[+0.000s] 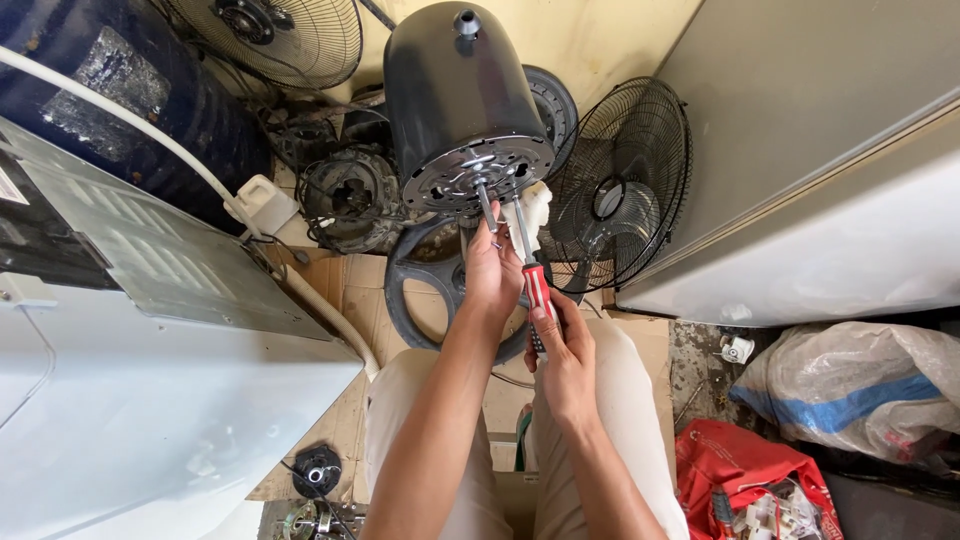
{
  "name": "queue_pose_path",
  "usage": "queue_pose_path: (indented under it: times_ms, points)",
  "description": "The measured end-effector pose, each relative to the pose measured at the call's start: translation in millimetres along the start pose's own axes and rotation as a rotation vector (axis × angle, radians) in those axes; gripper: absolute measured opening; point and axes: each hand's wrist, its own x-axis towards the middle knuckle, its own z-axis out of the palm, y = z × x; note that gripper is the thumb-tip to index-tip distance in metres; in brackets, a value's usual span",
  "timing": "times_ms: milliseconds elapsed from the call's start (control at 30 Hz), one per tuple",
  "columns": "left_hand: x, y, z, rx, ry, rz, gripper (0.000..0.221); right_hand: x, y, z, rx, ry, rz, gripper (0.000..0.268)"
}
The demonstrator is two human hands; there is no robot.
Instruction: Using a screwdriver to remove a screw from a fan motor assembly while holding it steady with a cloth.
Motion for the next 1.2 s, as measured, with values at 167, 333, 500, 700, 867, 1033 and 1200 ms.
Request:
queue_pose_path:
  times_ms: [167, 333, 500, 700, 867, 1033, 1200]
  points:
    - [-10.5, 6.6, 1.7, -0.035, -0.021, -0.023, 0.019, -4.2, -16.9, 3.9, -0.141, 0.067, 0.005, 0.039]
    - [5.1, -3.6, -10.3, -0.026, -0.054, -0.034, 0.019, -7.5, -26.0, 13.1, -0.718, 0.144, -0.260, 0.042]
    - [-17.3, -1.2, 14.4, 0.084, -0.066, 0.060, 0.015, -3.9, -21.9, 14.5, -0.889, 0.309, -0.349, 0.047]
    - [-15.0, 0.1, 9.0, 0.150, -0.056, 0.099, 0.016, -3.0, -30.8, 8.8, 0.251, 0.203, 0.058, 0.043]
    - [-18.8, 2.3, 13.1, 0.155, -0.046, 0.092, 0.017, 16.2, -33.7, -22.1, 0.588, -0.063, 0.540, 0.050]
    - [-15.2, 5.4, 16.1, 0.175, -0.055, 0.104, 0.018, 8.9, -13.8, -20.4, 0.334, -0.053, 0.217, 0.036]
    - [-34.1, 10.8, 36.9, 0.153, -0.054, 0.106, 0.017, -2.4, -6.2, 0.0, -0.878, 0.333, -0.618, 0.042]
